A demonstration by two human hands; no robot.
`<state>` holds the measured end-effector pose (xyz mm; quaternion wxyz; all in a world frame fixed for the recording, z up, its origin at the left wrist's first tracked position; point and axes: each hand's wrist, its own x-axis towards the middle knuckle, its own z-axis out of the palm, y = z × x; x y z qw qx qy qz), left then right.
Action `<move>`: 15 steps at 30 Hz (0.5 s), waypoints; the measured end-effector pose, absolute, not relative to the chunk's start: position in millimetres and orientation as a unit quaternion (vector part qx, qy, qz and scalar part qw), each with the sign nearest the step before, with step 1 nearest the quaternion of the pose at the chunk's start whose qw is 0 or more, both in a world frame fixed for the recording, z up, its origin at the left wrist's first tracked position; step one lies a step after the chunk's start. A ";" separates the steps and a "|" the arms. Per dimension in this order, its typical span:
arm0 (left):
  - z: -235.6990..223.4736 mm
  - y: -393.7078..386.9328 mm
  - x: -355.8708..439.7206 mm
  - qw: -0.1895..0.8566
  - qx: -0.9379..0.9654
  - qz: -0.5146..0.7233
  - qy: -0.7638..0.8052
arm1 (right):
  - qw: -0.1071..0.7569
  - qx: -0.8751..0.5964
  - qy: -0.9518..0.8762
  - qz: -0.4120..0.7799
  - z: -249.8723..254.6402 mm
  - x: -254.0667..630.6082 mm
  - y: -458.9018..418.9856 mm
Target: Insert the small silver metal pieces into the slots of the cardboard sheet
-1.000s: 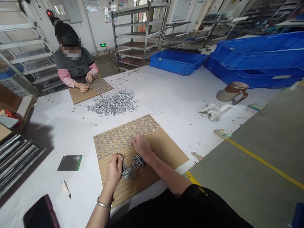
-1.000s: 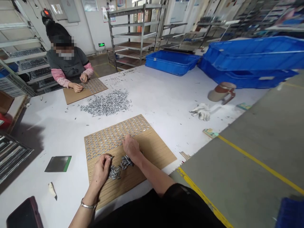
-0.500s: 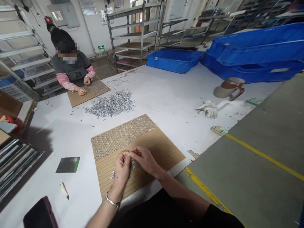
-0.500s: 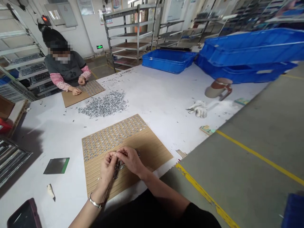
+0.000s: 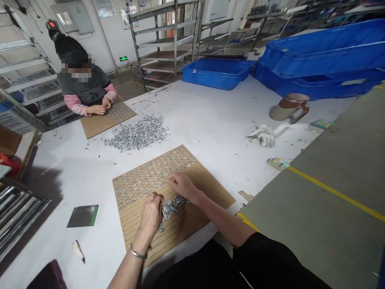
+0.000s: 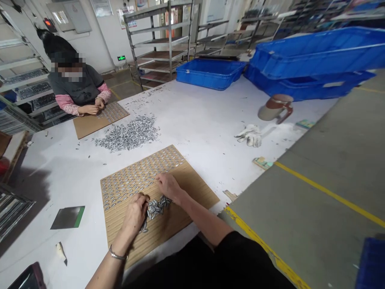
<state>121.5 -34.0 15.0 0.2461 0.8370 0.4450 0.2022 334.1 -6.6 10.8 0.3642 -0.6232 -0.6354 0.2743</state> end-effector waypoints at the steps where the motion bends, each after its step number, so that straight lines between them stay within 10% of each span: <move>1: 15.7 -32.6 121.4 0.236 0.846 0.184 0.442 | 0.348 -0.630 -0.640 0.270 9.9 333.3 -3.8; 15: 14.1 -34.3 116.9 0.236 0.851 0.194 0.428 | 0.258 -0.707 -0.637 0.168 5.8 320.3 0.0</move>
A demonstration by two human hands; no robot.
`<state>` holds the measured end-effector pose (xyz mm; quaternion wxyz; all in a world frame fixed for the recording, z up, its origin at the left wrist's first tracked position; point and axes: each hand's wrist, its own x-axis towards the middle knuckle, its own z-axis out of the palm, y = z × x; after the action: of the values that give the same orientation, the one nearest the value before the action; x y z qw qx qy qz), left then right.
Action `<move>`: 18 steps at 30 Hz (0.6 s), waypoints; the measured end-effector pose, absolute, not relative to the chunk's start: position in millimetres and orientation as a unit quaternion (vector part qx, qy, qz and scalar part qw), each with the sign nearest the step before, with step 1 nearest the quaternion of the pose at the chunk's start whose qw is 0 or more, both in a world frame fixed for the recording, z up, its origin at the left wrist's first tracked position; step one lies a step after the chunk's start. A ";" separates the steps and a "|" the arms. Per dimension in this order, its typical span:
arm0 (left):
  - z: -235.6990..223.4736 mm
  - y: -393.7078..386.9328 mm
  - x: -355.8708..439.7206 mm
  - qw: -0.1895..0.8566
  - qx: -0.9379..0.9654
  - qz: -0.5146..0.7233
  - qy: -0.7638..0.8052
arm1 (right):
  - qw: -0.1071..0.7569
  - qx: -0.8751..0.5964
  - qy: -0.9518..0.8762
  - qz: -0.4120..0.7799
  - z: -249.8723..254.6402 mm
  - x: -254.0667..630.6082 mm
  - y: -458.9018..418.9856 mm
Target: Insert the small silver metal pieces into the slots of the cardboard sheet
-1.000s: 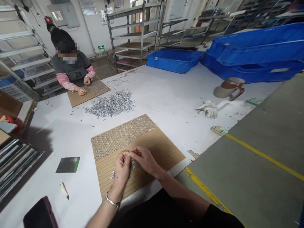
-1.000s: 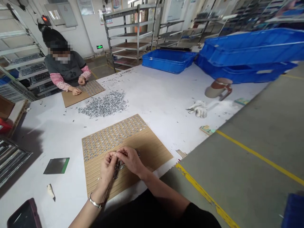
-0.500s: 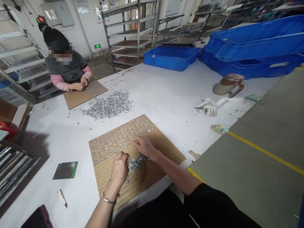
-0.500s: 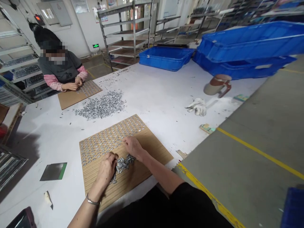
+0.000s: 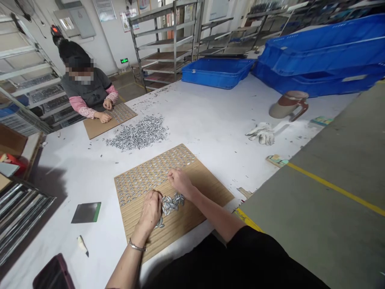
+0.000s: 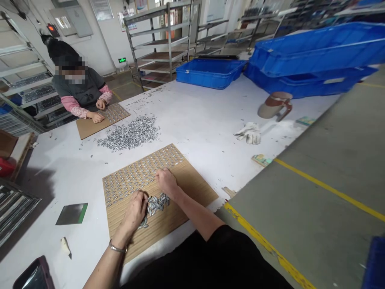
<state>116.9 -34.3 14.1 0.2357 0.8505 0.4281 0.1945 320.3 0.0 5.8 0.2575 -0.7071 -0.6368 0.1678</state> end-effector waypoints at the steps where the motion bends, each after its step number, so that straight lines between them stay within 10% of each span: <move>1: 14.9 -34.8 114.6 0.249 0.844 0.209 0.427 | 0.268 -0.701 -0.640 0.162 6.0 319.8 -1.6; 13: 31.0 -43.6 97.2 0.370 0.708 0.312 0.514 | 0.227 -0.646 -0.710 0.166 14.7 313.2 -4.1; 18: 29.9 -41.7 115.3 0.452 0.638 0.359 0.510 | 0.341 -0.612 -0.671 0.245 26.9 307.9 -21.0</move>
<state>115.3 -41.7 29.9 0.4517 0.6379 0.5104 0.3586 307.9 -21.0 26.9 0.3407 -0.6117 -0.6707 0.2448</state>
